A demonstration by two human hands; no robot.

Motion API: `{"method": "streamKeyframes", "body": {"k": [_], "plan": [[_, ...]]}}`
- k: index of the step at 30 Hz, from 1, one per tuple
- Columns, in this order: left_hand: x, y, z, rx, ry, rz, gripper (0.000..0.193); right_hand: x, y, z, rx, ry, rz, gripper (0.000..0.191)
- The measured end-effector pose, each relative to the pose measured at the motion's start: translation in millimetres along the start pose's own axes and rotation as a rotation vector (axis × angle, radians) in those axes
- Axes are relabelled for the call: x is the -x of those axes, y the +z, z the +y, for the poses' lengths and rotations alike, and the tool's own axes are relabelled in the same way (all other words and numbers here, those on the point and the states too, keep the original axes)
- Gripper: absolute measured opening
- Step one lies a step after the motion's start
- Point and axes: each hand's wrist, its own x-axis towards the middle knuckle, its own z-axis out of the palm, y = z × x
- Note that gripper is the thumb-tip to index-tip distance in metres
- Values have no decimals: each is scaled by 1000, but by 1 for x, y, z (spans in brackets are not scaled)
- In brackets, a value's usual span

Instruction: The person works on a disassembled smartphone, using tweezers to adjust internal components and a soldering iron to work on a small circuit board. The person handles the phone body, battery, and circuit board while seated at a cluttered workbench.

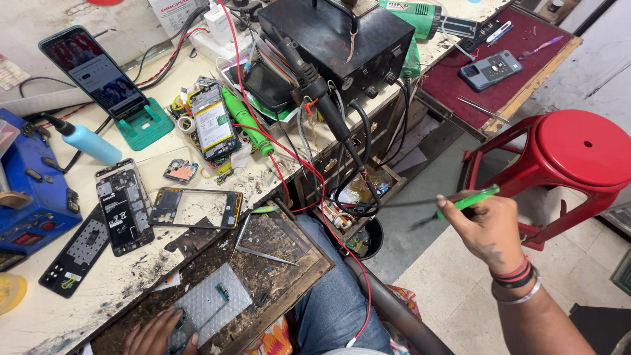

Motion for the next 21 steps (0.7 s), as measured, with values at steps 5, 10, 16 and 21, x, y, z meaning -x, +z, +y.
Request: {"method": "streamKeyframes", "body": {"k": [5,10,16,21], "plan": [[3,-7,7,30,-23,-23,71,5,28,49,-901,423,-394,25],[0,-13,13,-29,-30,-103,73,26,77,47,-1546,336,-665,23],[-4,-11,21,50,-38,10,75,39,122,-7,-1636,250,-879,23],[-20,-6,20,96,58,53,79,44,145,-50,-1505,148,-1124,22]]}}
